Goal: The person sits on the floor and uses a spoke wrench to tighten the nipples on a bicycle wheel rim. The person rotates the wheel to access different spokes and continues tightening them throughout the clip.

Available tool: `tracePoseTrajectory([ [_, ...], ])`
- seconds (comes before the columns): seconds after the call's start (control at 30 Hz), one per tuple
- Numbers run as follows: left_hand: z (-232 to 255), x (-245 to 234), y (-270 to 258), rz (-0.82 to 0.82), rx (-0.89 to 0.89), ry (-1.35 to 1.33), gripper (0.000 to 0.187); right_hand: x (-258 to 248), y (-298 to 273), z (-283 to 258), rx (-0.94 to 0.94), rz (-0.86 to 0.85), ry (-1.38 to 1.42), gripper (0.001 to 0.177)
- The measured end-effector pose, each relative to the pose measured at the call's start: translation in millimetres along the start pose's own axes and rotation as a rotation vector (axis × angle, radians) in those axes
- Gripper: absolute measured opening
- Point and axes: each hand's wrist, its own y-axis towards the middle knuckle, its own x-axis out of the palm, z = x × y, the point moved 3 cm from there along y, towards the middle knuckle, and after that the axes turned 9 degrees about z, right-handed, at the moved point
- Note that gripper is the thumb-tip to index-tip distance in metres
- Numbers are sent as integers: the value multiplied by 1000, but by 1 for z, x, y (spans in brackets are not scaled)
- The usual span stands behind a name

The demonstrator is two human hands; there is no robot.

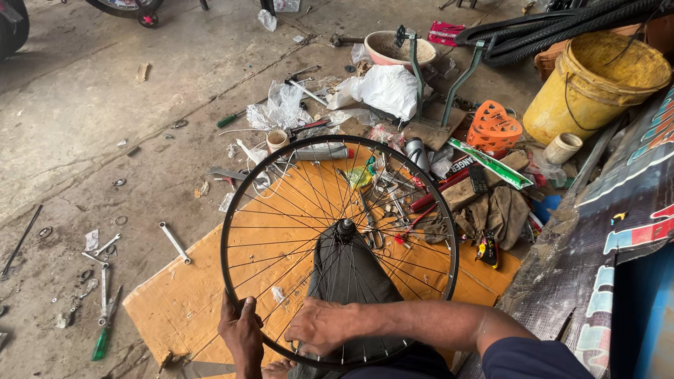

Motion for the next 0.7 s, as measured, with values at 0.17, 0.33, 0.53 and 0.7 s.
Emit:
tracePoseTrajectory([
  [0.17, -2, -1, 1, -9, 27, 23, 61, 9, 1, 6, -127, 173, 97, 43],
  [0.33, -4, 0, 2, -7, 12, 9, 62, 8, -2, 3, -90, 204, 39, 33],
  [0.53, -9, -1, 3, 2, 8, 3, 62, 8, -2, 1, -72, 236, 53, 27],
  [0.7, -9, 0, 3, 3, 19, 38, 64, 8, -3, 0, -58, 264, 100, 32],
])
